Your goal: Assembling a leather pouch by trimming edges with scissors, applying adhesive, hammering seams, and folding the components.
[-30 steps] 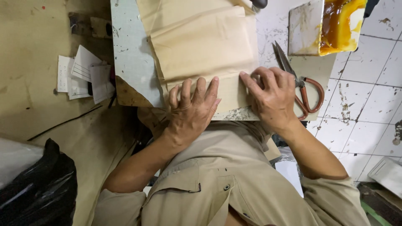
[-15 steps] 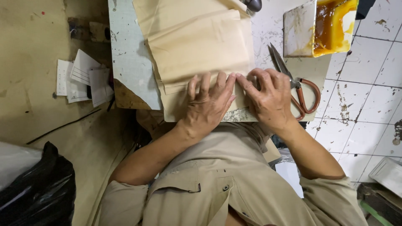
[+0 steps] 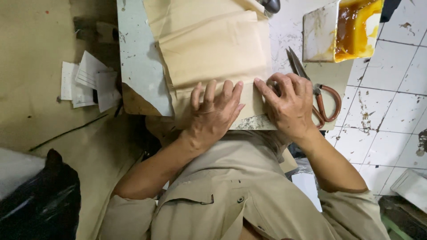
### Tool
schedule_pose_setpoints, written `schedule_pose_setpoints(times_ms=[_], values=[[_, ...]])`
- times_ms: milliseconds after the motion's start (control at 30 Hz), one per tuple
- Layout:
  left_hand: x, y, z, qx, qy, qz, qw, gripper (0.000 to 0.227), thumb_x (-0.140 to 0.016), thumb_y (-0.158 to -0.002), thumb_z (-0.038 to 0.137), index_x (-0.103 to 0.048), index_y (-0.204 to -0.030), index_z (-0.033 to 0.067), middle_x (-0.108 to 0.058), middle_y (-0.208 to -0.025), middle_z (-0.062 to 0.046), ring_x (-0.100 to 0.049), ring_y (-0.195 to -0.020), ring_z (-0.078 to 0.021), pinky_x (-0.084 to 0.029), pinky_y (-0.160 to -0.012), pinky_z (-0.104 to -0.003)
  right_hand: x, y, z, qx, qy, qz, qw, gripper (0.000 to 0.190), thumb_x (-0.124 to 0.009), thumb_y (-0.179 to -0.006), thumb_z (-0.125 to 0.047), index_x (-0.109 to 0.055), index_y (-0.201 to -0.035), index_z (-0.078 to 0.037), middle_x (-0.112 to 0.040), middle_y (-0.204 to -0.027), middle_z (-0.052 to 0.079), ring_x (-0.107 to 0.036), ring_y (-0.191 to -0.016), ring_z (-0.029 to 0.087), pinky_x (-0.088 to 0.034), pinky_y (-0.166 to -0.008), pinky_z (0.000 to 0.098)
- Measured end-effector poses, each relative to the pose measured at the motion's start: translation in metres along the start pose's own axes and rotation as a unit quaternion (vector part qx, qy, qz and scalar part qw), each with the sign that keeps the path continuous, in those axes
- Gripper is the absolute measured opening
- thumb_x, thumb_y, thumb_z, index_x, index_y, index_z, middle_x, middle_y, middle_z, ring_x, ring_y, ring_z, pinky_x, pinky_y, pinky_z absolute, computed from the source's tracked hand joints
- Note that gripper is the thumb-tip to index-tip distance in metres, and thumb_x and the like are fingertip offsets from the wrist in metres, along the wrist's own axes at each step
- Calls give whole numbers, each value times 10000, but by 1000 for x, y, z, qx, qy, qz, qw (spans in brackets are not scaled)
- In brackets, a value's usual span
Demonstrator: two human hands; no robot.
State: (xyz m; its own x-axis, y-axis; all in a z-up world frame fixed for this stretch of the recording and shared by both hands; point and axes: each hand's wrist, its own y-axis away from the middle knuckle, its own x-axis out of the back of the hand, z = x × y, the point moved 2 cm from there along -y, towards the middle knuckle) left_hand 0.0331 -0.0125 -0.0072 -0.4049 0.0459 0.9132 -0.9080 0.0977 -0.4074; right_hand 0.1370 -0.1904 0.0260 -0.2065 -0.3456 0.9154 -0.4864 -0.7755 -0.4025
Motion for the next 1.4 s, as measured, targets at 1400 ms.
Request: schedule_pose_setpoints(times_ms=[1400], values=[[51,47,-73,84,-55,21,995,314,-660,-982,376,-698,-1266,246,-561,-1200,-34,-457,-1181,-298,-408,-1002,-510,-37,-46,-84,74,-78,24,994,270,-644,-1003,-187,-747,-1245,-245,-611,-1194,113,-545,-1075,308,-443,-914,422]])
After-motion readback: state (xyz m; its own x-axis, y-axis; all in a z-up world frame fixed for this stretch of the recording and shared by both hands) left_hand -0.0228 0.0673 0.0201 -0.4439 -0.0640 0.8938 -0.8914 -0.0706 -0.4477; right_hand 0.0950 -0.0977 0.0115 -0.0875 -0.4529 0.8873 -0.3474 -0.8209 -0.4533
